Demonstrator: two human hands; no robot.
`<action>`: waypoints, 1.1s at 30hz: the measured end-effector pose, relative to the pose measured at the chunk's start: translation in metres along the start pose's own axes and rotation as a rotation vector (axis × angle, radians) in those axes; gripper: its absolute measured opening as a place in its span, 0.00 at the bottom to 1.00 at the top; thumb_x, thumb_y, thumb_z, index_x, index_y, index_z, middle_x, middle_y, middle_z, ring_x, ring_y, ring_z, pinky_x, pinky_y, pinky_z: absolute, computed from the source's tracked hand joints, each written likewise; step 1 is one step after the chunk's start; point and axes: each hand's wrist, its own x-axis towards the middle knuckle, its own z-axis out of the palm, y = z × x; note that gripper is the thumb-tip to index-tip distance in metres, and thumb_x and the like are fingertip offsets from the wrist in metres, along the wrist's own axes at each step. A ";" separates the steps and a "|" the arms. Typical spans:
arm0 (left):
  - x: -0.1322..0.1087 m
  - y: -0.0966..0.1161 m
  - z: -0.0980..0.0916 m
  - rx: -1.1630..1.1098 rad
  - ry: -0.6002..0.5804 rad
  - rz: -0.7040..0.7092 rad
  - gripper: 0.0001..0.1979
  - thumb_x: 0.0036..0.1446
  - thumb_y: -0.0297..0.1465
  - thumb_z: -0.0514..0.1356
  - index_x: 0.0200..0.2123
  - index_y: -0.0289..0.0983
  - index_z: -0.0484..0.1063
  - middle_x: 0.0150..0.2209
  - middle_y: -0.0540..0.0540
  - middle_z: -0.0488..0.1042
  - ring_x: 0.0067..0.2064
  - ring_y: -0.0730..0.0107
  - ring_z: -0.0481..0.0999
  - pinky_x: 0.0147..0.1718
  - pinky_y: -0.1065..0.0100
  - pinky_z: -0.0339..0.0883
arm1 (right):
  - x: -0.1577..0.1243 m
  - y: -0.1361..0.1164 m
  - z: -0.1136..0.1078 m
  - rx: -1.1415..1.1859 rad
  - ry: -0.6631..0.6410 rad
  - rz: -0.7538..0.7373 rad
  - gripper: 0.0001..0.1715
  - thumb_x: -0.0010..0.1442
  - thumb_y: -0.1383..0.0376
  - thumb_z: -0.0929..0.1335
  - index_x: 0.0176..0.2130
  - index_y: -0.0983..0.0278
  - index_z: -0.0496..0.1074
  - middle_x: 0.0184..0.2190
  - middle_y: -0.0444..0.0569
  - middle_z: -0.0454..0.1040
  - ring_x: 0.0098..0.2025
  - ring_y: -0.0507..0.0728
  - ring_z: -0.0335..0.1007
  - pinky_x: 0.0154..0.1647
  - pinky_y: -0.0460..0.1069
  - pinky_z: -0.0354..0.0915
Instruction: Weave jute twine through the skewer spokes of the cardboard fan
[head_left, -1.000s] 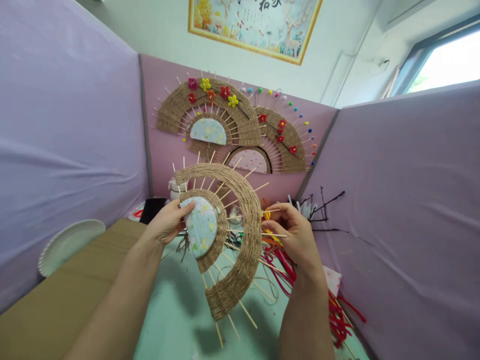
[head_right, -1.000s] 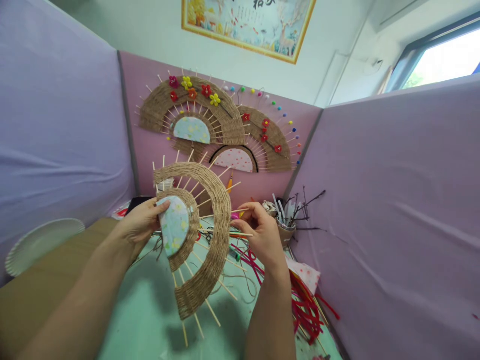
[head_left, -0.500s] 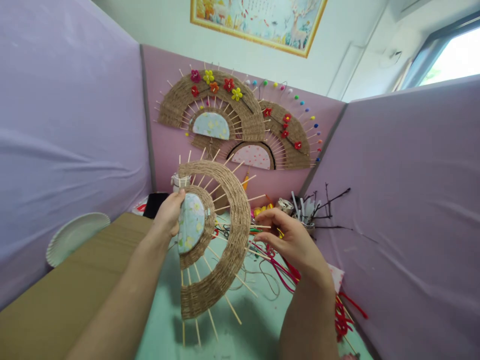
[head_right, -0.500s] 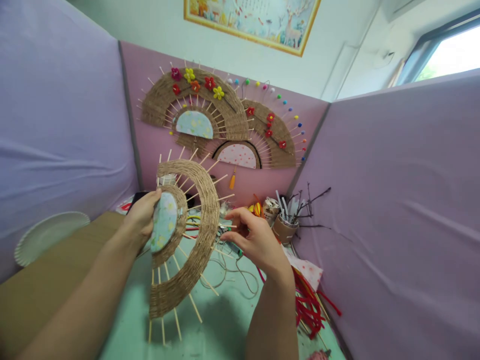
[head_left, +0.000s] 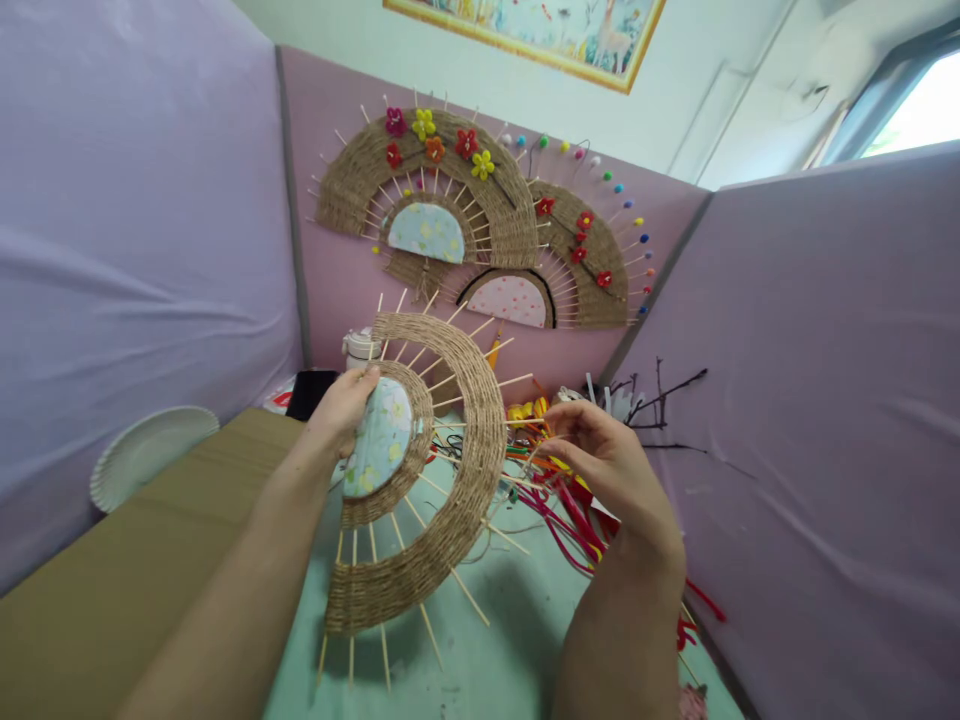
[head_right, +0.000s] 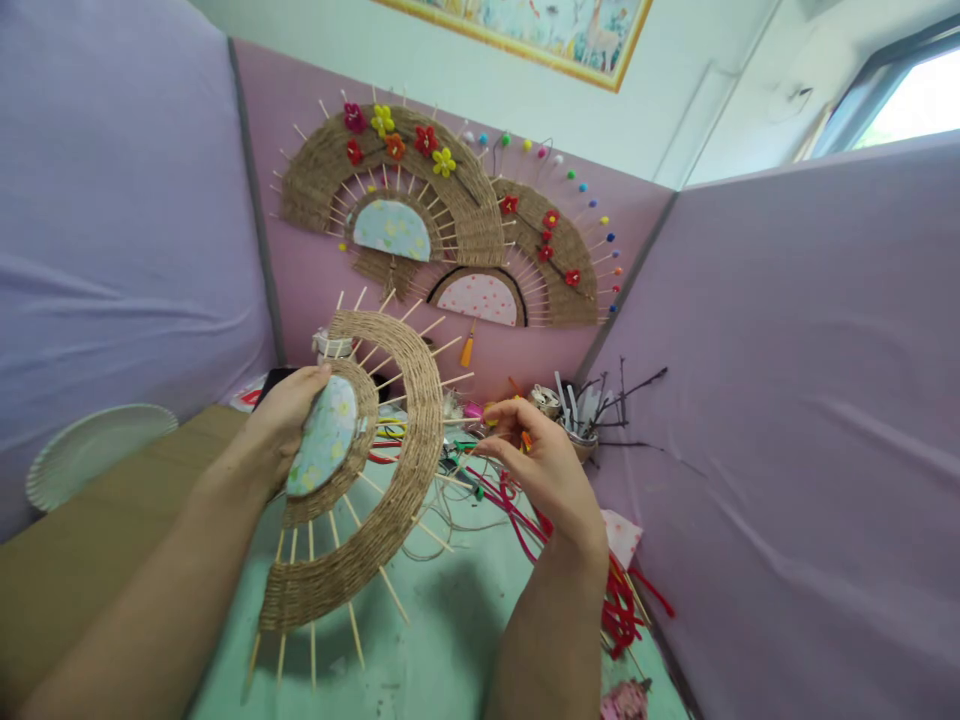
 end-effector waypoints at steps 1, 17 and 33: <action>0.000 0.001 0.000 0.025 0.014 0.015 0.06 0.57 0.33 0.62 0.32 0.36 0.73 0.24 0.51 0.71 0.23 0.71 0.69 0.22 0.73 0.62 | -0.001 -0.001 0.000 0.011 0.023 -0.009 0.11 0.53 0.64 0.73 0.39 0.60 0.72 0.29 0.43 0.68 0.30 0.53 0.64 0.29 0.48 0.63; -0.012 0.006 0.007 0.114 -0.032 0.065 0.06 0.54 0.32 0.62 0.33 0.35 0.75 0.26 0.50 0.74 0.27 0.69 0.70 0.27 0.71 0.63 | 0.000 -0.005 0.002 0.036 0.107 -0.105 0.08 0.51 0.64 0.74 0.32 0.61 0.71 0.27 0.43 0.69 0.28 0.52 0.62 0.29 0.47 0.61; -0.015 0.010 0.006 -0.019 -0.108 0.001 0.05 0.52 0.31 0.63 0.32 0.35 0.73 0.25 0.52 0.74 0.25 0.72 0.70 0.25 0.73 0.65 | 0.015 0.006 0.005 0.136 -0.002 -0.046 0.04 0.51 0.64 0.72 0.27 0.62 0.74 0.24 0.44 0.72 0.28 0.52 0.65 0.31 0.48 0.63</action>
